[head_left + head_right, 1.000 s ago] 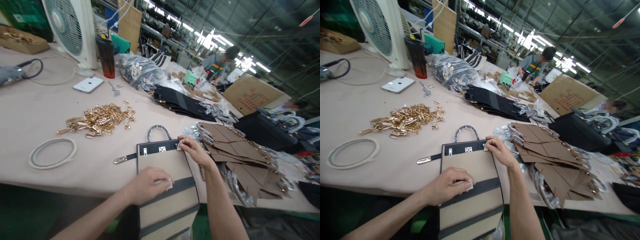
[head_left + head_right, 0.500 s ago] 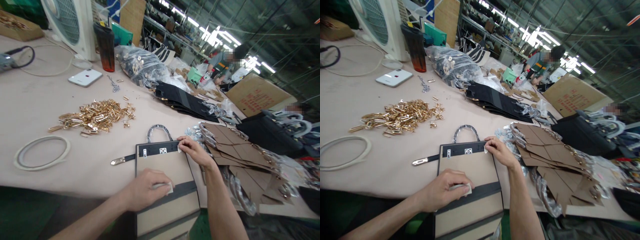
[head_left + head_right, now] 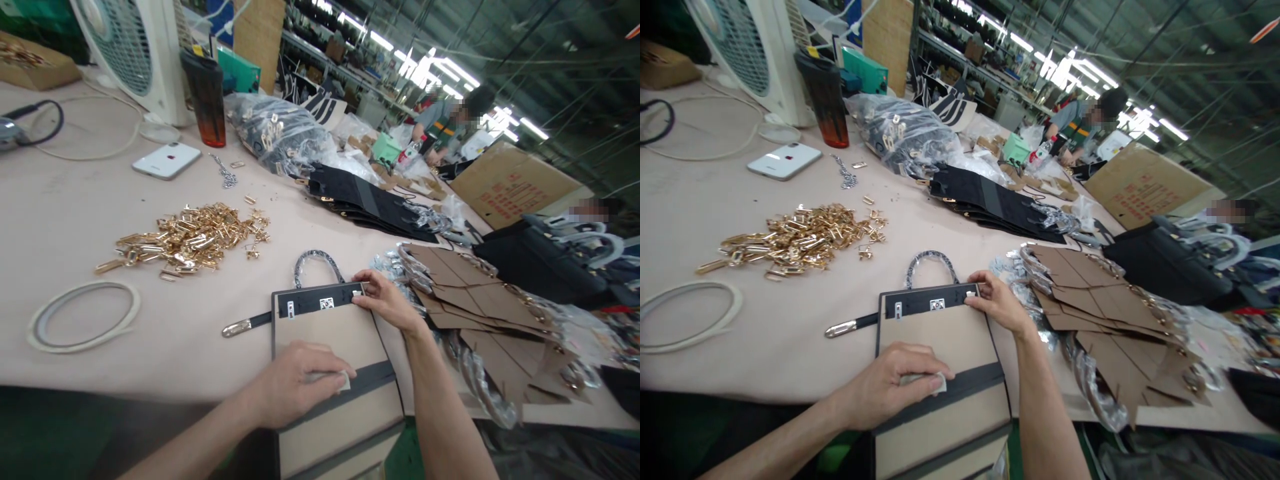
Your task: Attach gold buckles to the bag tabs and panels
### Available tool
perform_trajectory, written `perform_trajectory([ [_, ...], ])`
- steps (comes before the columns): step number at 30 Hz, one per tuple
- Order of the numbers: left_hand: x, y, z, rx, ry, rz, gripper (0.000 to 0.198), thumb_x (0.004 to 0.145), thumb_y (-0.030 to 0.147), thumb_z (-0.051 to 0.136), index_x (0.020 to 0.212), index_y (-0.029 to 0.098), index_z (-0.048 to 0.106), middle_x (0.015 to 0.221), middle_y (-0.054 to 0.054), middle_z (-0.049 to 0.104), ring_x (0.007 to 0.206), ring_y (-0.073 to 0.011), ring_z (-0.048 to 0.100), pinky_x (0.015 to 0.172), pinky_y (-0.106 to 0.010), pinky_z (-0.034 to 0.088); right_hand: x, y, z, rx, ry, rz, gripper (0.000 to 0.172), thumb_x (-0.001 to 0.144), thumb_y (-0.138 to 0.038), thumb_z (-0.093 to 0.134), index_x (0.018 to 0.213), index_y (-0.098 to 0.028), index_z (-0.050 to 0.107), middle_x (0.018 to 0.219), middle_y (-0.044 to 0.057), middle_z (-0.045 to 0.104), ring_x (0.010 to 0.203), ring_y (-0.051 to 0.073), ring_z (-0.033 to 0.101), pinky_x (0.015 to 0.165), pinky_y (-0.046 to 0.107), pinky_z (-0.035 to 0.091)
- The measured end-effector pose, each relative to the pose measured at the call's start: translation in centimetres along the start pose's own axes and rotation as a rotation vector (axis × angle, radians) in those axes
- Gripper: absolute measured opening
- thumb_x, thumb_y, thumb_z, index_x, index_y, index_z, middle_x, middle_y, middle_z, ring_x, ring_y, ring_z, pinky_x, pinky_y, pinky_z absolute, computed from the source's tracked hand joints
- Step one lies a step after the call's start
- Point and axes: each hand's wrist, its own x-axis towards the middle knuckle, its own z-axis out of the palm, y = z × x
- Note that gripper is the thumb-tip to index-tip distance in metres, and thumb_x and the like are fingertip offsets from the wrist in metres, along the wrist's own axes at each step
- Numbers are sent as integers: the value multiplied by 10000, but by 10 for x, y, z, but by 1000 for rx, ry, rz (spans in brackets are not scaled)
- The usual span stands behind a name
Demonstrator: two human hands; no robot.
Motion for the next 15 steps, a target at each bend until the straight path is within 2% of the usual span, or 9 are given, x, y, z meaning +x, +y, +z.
perform_trajectory([
  [2, 1, 0, 0, -39, 19, 7, 307, 1016, 368, 594, 1158, 193, 804, 936, -81, 756, 833, -166, 678, 774, -260, 506, 4, 2, 0, 130, 7, 84, 605, 727, -351, 906, 1221, -236, 575, 1238, 82, 657, 1034, 209, 683, 846, 341, 568],
  [3, 1, -1, 0, -64, 29, 18, 314, 1017, 378, 596, 1168, 195, 802, 994, -93, 756, 880, -175, 682, 798, -264, 517, 6, 3, 0, 175, 15, 111, 627, 691, -338, 928, 1205, -234, 584, 1198, 70, 670, 994, 202, 688, 804, 320, 568],
  [5, 2, -2, 1, -118, 47, 31, 327, 1012, 402, 607, 1181, 197, 797, 1161, -118, 730, 943, -185, 679, 813, -271, 536, 9, 4, 0, 227, 42, 142, 580, 638, -324, 953, 1105, -215, 627, 1089, 44, 695, 920, 188, 685, 754, 294, 554],
  [7, 2, -4, 2, -152, 63, 17, 342, 1005, 422, 620, 1191, 192, 792, 1208, -124, 711, 878, -168, 667, 778, -272, 541, 12, 4, 1, 247, 71, 164, 544, 603, -328, 966, 1030, -201, 653, 970, 18, 703, 820, 169, 663, 709, 286, 531],
  [9, 1, -7, 4, -191, 73, -39, 384, 1005, 442, 620, 1235, 174, 771, 1074, -111, 741, 774, -148, 640, 735, -271, 528, 13, 5, 3, 237, 96, 178, 515, 595, -357, 964, 987, -189, 674, 862, -4, 694, 733, 151, 622, 669, 282, 498],
  [11, 0, -9, 5, -234, 79, -107, 446, 1005, 462, 620, 1305, 151, 729, 948, -92, 752, 781, -157, 641, 755, -280, 516, 12, 7, 6, 228, 131, 180, 481, 606, -389, 952, 954, -181, 694, 805, -14, 687, 705, 143, 594, 666, 283, 476],
  [13, 1, -10, 6, -248, 87, -162, 512, 1003, 476, 617, 1383, 137, 668, 918, -82, 749, 824, -168, 651, 772, -281, 499, 10, 8, 11, 232, 194, 159, 450, 635, -419, 930, 946, -179, 711, 811, -6, 698, 729, 149, 603, 702, 294, 480],
  [15, 2, -10, 7, -228, 98, -179, 633, 986, 469, 637, 1514, 137, 528, 879, -52, 730, 809, -161, 649, 752, -273, 473, 5, 7, 17, 198, 303, 105, 411, 702, -447, 883, 972, -178, 729, 862, 19, 722, 782, 169, 631, 759, 318, 501],
])
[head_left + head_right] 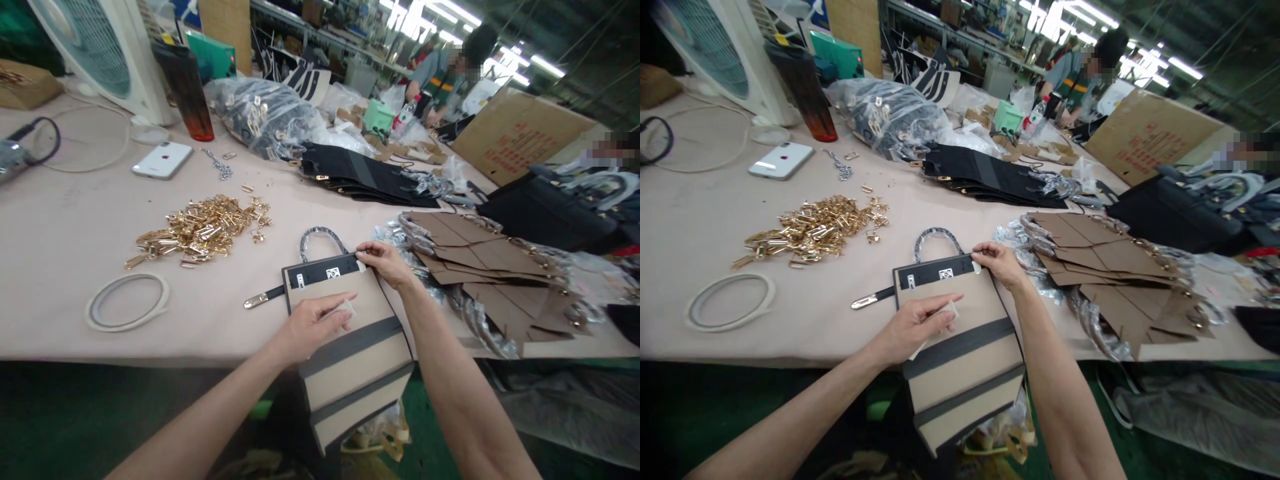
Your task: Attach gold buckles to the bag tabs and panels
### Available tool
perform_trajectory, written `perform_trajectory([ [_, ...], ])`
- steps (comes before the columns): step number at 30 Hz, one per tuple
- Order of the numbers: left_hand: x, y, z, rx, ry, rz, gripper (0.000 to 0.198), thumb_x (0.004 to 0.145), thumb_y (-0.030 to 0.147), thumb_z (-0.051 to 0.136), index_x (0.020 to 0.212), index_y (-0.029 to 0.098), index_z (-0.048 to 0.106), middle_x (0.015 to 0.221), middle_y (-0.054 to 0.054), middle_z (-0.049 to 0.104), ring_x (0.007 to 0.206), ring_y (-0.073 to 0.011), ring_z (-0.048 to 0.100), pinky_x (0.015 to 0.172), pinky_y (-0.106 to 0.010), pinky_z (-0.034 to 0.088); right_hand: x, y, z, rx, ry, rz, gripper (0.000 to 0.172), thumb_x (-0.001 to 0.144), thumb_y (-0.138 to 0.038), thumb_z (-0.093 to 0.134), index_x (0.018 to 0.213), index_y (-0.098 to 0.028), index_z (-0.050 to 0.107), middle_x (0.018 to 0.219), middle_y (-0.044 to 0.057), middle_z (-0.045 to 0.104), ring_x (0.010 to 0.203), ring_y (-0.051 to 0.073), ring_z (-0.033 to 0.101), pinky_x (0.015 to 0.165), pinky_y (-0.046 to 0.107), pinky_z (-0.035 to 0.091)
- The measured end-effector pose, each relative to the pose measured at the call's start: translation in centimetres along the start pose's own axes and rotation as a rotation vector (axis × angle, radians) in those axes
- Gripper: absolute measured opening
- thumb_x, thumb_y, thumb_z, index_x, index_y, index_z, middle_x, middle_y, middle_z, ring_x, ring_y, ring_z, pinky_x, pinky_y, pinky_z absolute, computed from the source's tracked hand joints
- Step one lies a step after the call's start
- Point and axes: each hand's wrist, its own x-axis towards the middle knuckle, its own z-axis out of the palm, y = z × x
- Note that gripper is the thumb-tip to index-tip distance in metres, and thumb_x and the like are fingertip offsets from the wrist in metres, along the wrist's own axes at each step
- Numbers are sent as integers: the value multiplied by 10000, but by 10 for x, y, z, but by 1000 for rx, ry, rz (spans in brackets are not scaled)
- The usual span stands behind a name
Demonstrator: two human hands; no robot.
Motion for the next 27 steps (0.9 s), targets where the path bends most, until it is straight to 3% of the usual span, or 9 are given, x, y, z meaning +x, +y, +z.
perform_trajectory([
  [3, 2, 3, 1, -17, 19, 9, 867, 959, 447, 651, 1646, 122, 234, 804, 0, 673, 755, -153, 634, 706, -260, 434, -22, -6, 4, -105, 252, -175, 357, 824, -465, 792, 1034, -181, 746, 972, 64, 747, 896, 208, 669, 866, 365, 526],
  [5, 1, 8, 3, -19, 11, -2, 870, 964, 416, 620, 1656, 124, 180, 823, -1, 668, 769, -156, 626, 716, -265, 427, -46, -16, 4, -137, 367, -274, 326, 874, -450, 763, 1077, -196, 741, 1038, 76, 748, 962, 226, 683, 917, 390, 536],
  [6, 0, 11, 4, -4, -1, -14, 838, 968, 392, 600, 1655, 139, 192, 847, -7, 674, 788, -160, 624, 732, -272, 430, -61, -23, 4, -140, 365, -300, 309, 892, -441, 756, 1093, -207, 738, 1055, 75, 747, 975, 231, 689, 923, 399, 544],
  [10, -9, 28, 7, 130, -67, -61, 787, 971, 298, 535, 1666, 237, 173, 924, -6, 701, 856, -180, 621, 815, -314, 446, -123, -54, 9, -260, 41, -315, 254, 940, -395, 732, 1150, -252, 744, 1099, 69, 745, 978, 234, 702, 879, 398, 585],
  [13, -15, 43, 11, 259, -119, -64, 806, 967, 275, 504, 1675, 242, 118, 972, -13, 720, 893, -199, 631, 863, -345, 453, -154, -71, 19, -407, -163, -353, 287, 968, -364, 709, 1238, -268, 727, 1170, 72, 732, 991, 217, 696, 858, 373, 595],
  [19, -24, 55, 20, 421, -150, -30, 762, 969, 287, 494, 1663, 177, 200, 1070, -87, 740, 1039, -262, 648, 959, -398, 454, -170, -77, 37, -515, -240, -396, 250, 969, -312, 722, 1215, -269, 729, 1156, 58, 749, 1036, 218, 700, 913, 375, 566],
  [22, -30, 54, 22, 459, -137, -21, 746, 945, 223, 489, 1650, 194, 248, 1105, -92, 740, 1068, -265, 647, 979, -395, 451, -173, -76, 43, -520, -231, -392, 137, 978, -277, 707, 1105, -258, 754, 1044, 39, 763, 947, 201, 706, 850, 342, 550],
  [27, -37, 51, 21, 478, -118, 28, 565, 966, 248, 515, 1527, 208, 455, 998, -45, 746, 911, -217, 648, 866, -325, 466, -178, -74, 47, -522, -236, -353, 76, 982, -207, 682, 949, -244, 739, 921, 5, 733, 863, 174, 670, 783, 304, 497],
])
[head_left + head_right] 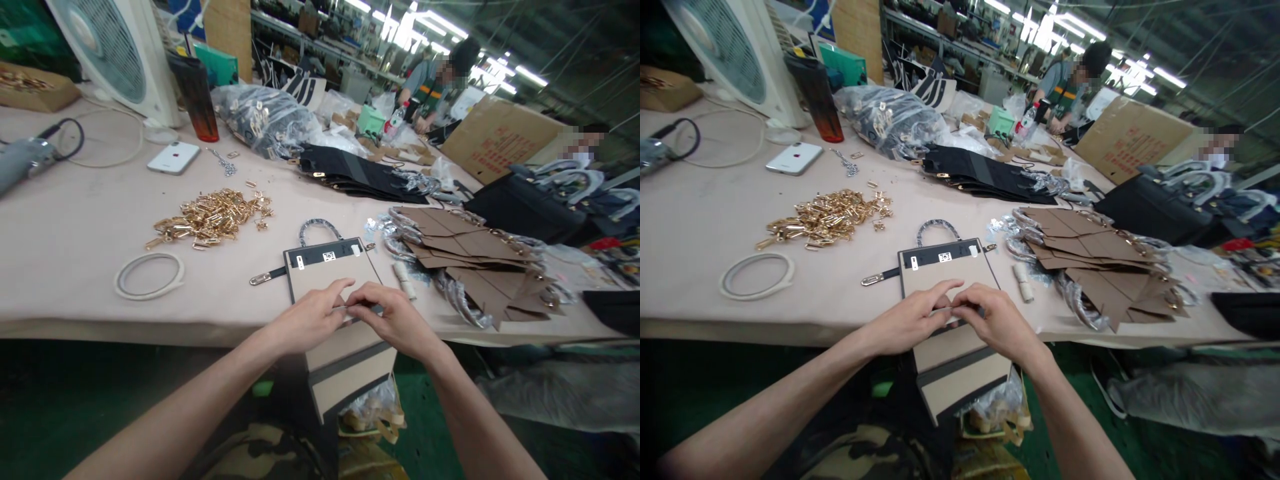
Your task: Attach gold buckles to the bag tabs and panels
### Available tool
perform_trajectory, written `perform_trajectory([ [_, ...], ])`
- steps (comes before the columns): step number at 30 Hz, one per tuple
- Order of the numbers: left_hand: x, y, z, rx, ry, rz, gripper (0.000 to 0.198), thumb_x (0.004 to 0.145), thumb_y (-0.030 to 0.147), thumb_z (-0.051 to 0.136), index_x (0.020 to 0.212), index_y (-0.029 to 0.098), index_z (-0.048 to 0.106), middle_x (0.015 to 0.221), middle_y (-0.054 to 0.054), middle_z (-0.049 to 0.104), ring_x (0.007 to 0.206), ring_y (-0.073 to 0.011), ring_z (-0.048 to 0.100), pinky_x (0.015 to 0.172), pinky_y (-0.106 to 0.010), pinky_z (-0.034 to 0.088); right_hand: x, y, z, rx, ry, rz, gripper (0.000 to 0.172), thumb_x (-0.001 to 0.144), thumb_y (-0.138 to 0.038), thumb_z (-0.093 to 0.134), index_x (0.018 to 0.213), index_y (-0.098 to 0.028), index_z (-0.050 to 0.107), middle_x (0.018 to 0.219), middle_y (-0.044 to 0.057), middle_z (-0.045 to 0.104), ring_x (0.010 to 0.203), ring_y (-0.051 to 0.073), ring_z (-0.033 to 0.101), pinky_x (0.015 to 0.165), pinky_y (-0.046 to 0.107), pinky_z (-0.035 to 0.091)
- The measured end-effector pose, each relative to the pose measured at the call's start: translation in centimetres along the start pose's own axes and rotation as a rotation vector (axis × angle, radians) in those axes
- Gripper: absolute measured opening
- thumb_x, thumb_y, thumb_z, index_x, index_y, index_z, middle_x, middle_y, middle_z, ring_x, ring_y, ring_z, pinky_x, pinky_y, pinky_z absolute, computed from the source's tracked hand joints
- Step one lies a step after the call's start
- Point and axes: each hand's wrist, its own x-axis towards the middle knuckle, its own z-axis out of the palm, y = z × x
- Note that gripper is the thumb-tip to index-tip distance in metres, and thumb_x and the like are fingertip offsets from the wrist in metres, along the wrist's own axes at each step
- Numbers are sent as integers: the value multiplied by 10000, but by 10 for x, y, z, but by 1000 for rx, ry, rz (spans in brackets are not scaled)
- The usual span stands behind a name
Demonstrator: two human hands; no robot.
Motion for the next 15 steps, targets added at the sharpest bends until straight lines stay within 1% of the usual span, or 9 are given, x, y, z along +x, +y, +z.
perform_trajectory([
  [1, -1, -1, 0, -8, 3, 7, 476, 979, 271, 518, 1450, 207, 532, 962, -32, 745, 861, -201, 641, 819, -303, 464, -1, 0, 0, -1, -2, 9, 80, 983, -195, 675, 950, -243, 730, 925, 5, 726, 870, 174, 664, 787, 304, 489],
  [3, -2, -3, 0, 0, 15, 14, 292, 996, 307, 524, 1224, 200, 672, 893, -11, 731, 792, -177, 619, 733, -271, 439, -4, -1, 1, -4, -2, 30, 79, 986, -186, 663, 955, -238, 714, 927, 8, 712, 874, 176, 651, 790, 308, 477],
  [4, -2, -5, 1, 15, 26, 17, 244, 1001, 318, 528, 1108, 196, 710, 863, -5, 720, 777, -169, 610, 708, -262, 423, -5, -1, 1, -5, 0, 40, 76, 988, -186, 659, 955, -234, 707, 922, 9, 705, 868, 177, 643, 785, 309, 470],
  [6, -2, -9, 1, 44, 45, 33, 244, 1008, 323, 535, 951, 191, 734, 817, 6, 699, 765, -157, 600, 693, -256, 400, -7, -2, 0, 0, 4, 58, 69, 990, -187, 652, 953, -230, 693, 907, 8, 689, 851, 176, 627, 764, 307, 457],
  [9, -2, -12, 2, 29, 41, 70, 256, 1016, 317, 542, 906, 194, 737, 808, 18, 698, 772, -146, 607, 713, -252, 398, -9, -3, 0, 45, 8, 83, 68, 995, -187, 642, 952, -229, 674, 892, -1, 665, 829, 166, 606, 743, 298, 447],
  [15, -3, -10, 2, 7, 82, 92, 273, 1019, 321, 536, 887, 189, 736, 803, 21, 703, 768, -138, 609, 724, -246, 406, -11, -1, 6, 134, 48, 100, 51, 1015, -223, 622, 978, -234, 654, 915, -5, 628, 847, 160, 591, 776, 297, 450],
])
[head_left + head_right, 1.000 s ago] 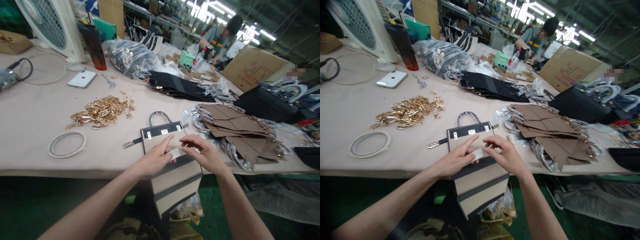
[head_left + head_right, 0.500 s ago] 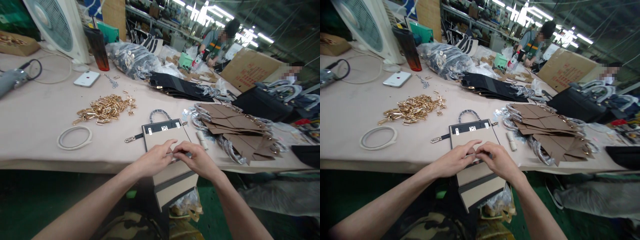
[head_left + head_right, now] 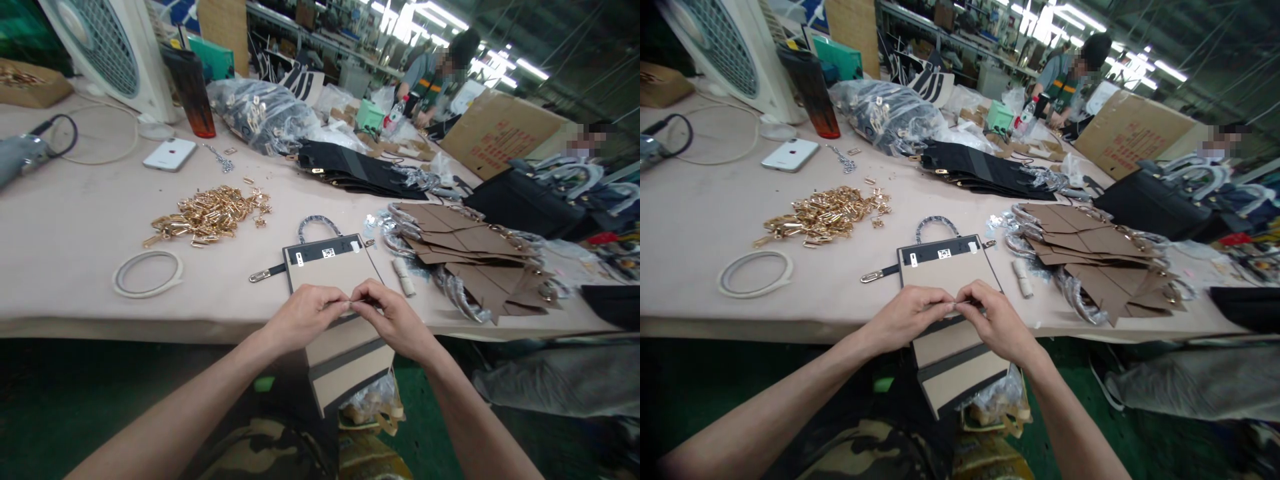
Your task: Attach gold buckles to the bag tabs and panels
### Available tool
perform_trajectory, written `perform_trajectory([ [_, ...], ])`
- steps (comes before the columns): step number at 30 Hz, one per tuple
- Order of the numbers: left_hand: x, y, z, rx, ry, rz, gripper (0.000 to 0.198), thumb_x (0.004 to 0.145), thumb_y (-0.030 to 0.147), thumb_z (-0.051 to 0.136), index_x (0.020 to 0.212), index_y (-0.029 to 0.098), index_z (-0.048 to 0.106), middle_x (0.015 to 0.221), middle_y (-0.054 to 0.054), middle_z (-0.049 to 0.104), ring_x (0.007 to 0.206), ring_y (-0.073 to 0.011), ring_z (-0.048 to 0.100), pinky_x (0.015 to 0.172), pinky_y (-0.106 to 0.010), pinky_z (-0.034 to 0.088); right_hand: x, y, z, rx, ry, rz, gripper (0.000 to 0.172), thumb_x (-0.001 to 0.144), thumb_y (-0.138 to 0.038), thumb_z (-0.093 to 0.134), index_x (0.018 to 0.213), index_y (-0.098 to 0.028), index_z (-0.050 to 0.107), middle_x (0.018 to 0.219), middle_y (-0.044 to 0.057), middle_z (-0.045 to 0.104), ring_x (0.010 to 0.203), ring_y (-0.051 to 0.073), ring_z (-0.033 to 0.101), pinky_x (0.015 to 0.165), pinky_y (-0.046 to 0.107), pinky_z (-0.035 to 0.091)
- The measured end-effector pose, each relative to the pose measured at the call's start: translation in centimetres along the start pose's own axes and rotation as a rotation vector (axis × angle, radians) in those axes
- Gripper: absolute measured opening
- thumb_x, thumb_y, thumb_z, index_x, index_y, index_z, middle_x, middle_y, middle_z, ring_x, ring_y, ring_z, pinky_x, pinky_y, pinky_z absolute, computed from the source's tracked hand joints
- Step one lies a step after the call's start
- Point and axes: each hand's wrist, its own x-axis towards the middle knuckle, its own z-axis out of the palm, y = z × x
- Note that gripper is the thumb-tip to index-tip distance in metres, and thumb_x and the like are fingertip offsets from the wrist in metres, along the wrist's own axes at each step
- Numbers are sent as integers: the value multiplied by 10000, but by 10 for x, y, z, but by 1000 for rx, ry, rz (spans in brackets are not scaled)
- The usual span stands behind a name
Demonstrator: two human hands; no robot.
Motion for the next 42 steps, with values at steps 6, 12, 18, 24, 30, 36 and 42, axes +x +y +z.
perform_trajectory([
  [6, -3, 4, 0, -88, 60, -23, 262, 975, 301, 557, 871, 180, 765, 768, 28, 698, 744, -126, 597, 704, -237, 400, -2, 1, 8, 60, 26, 41, 59, 1022, -266, 625, 980, -233, 651, 912, -6, 618, 836, 155, 575, 770, 295, 442],
  [12, -5, 4, 4, -193, 135, -96, 239, 886, 287, 604, 803, 167, 793, 678, 25, 665, 666, -117, 553, 649, -232, 388, -2, 0, 11, 133, -4, 72, 115, 1033, -321, 619, 964, -230, 629, 856, -14, 604, 803, 153, 561, 732, 291, 430],
  [18, -3, -3, 14, -523, 197, -230, 272, 834, 378, 656, 745, 140, 755, 640, -4, 640, 618, -131, 548, 613, -237, 418, -3, 6, 25, 100, 102, -96, 70, 1046, -239, 580, 986, -247, 613, 927, 6, 587, 874, 163, 578, 781, 304, 444],
  [24, 9, -15, 8, -570, 342, -224, 307, 888, 429, 657, 842, 144, 761, 753, -27, 710, 699, -148, 608, 696, -243, 474, 12, 11, 12, 135, 250, -266, 84, 1022, -190, 604, 1013, -270, 630, 970, 23, 613, 947, 184, 600, 820, 318, 476],
  [30, 5, -37, -1, -167, 223, -85, 286, 992, 364, 567, 929, 191, 786, 923, -21, 776, 887, -181, 690, 787, -238, 495, 69, 34, -13, 267, 306, -71, 82, 967, -333, 704, 1025, -276, 695, 928, 7, 641, 813, 165, 576, 742, 297, 476],
  [36, -4, -48, 4, 75, 152, 136, 256, 1014, 318, 563, 990, 193, 785, 943, -49, 788, 862, -177, 702, 811, -255, 496, 112, 28, 8, 241, 61, -76, 138, 959, -377, 699, 1001, -248, 722, 986, 22, 689, 935, 200, 617, 851, 331, 481],
  [42, -6, -51, 3, 108, 177, 195, 226, 1021, 283, 571, 983, 191, 774, 932, -40, 782, 840, -167, 700, 786, -248, 491, 141, 17, 33, 59, -117, -141, 140, 987, -341, 640, 1001, -236, 731, 1040, 43, 710, 1028, 222, 638, 971, 385, 468],
])
